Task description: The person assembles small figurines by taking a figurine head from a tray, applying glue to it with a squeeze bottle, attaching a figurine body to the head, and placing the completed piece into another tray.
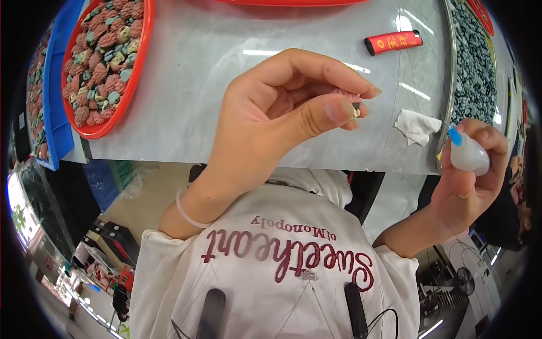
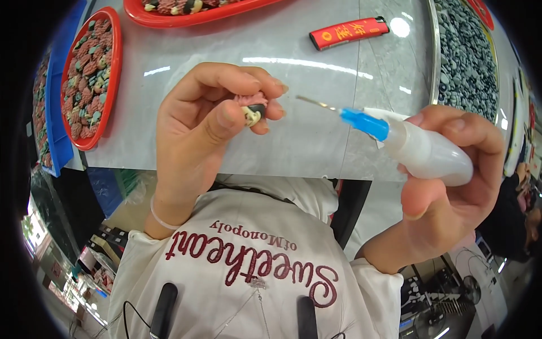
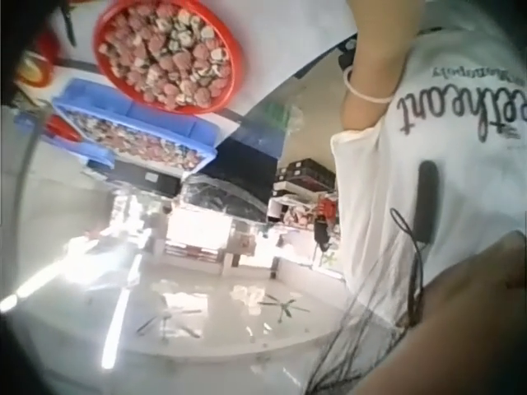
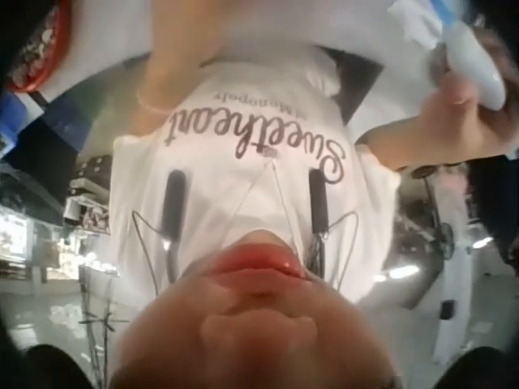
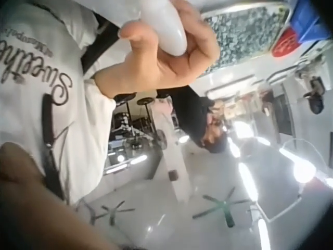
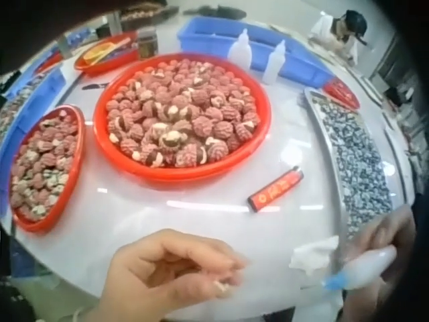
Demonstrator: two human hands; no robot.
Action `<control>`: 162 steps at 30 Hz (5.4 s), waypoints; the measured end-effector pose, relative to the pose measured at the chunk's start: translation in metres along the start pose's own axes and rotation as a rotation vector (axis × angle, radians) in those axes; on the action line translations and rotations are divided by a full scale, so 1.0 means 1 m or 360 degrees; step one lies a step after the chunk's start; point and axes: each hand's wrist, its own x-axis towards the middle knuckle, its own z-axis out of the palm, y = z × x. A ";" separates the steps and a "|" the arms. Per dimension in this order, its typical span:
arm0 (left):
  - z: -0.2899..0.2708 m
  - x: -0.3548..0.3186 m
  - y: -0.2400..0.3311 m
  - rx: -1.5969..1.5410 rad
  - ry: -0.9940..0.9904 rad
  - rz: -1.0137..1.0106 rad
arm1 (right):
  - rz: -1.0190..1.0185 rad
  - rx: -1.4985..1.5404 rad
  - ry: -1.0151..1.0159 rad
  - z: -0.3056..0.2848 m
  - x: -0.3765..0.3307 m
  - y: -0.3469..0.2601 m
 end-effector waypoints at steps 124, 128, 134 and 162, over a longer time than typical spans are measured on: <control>0.012 -0.001 -0.001 0.0011 -0.0074 -0.0064 | 0.0043 -0.1040 0.0391 -0.043 0.033 0.042; 0.013 -0.002 0.001 0.0038 -0.0056 -0.0084 | 0.0069 -0.1073 0.0396 -0.040 0.033 0.039; 0.013 -0.002 0.000 0.0012 -0.0080 -0.0085 | -0.0021 -0.1315 0.0542 -0.042 0.030 0.044; 0.009 -0.005 0.001 0.0006 -0.0060 -0.0166 | 0.0348 0.0920 -0.0165 0.019 -0.013 0.011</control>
